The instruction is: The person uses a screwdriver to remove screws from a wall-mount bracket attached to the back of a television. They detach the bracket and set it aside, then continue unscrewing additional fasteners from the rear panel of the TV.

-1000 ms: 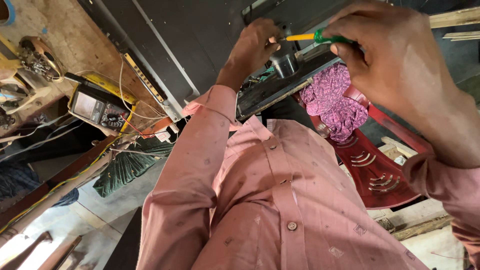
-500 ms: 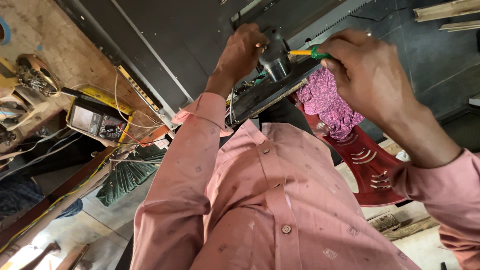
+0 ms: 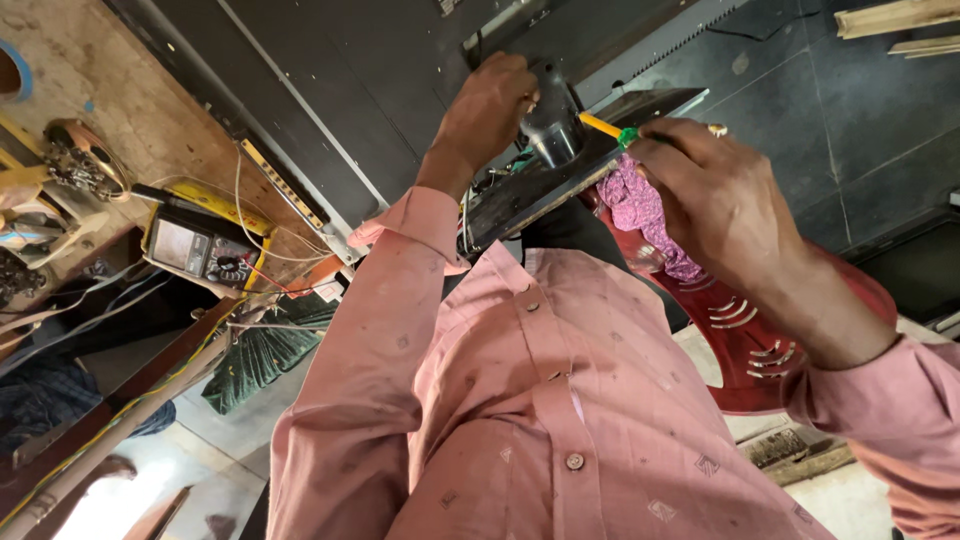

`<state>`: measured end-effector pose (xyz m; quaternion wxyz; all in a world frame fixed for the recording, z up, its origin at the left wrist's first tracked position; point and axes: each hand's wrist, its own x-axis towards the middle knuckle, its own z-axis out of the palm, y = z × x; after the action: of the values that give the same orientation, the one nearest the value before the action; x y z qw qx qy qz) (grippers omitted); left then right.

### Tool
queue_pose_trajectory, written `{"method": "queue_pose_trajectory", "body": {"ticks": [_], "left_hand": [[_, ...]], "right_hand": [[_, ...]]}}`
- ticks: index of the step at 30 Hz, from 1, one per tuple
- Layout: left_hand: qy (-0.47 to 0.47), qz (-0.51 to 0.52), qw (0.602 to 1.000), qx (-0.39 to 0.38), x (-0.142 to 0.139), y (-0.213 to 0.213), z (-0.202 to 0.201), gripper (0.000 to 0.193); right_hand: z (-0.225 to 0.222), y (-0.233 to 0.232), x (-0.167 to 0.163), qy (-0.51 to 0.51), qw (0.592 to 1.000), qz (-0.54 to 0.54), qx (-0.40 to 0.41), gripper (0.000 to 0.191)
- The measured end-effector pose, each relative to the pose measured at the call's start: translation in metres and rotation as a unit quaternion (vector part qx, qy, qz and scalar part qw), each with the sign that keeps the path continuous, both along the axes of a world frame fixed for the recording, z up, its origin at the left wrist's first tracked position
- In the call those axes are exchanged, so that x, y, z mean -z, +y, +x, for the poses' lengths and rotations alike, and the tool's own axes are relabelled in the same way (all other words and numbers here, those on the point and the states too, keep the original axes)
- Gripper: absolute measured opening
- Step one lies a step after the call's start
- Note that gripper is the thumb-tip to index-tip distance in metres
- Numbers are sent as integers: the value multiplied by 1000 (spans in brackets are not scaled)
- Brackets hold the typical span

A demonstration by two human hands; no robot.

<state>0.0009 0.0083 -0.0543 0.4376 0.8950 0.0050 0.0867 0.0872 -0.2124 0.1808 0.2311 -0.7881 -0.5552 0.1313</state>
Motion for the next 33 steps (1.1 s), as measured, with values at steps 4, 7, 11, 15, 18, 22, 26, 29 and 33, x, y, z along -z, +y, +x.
{"method": "queue_pose_trajectory", "body": {"ticks": [4, 7, 11, 15, 18, 22, 26, 29, 33], "left_hand": [[-6, 16, 999, 32, 3, 0, 4, 7], [-34, -9, 999, 2, 4, -1, 4, 9], [70, -238, 964, -94, 3, -1, 5, 10], [52, -543, 816, -191, 0, -3, 6, 22], [32, -621, 747, -236, -2, -6, -1, 25], [-26, -716, 670, -195, -4, -10, -20, 18], [-18, -691, 683, -236, -4, -15, -23, 25], [-14, -607, 775, -176, -9, -25, -11, 22], [10, -392, 919, -35, -21, -33, 11, 18]], "right_hand": [[8, 0, 8, -18, 994, -87, 57, 17], [25, 2, 21, -34, 988, -144, 38, 13], [50, 20, 39, -62, 983, -172, -19, 17], [63, 52, 50, -22, 944, -326, -38, 31], [65, 69, 54, 75, 872, -472, 103, 38], [59, 81, 54, 117, 820, -536, 165, 36], [46, 83, 42, -53, 855, -515, -22, 25], [32, 84, 29, -201, 814, -487, -246, 21], [19, 88, 29, -285, 769, -500, -279, 18]]}}
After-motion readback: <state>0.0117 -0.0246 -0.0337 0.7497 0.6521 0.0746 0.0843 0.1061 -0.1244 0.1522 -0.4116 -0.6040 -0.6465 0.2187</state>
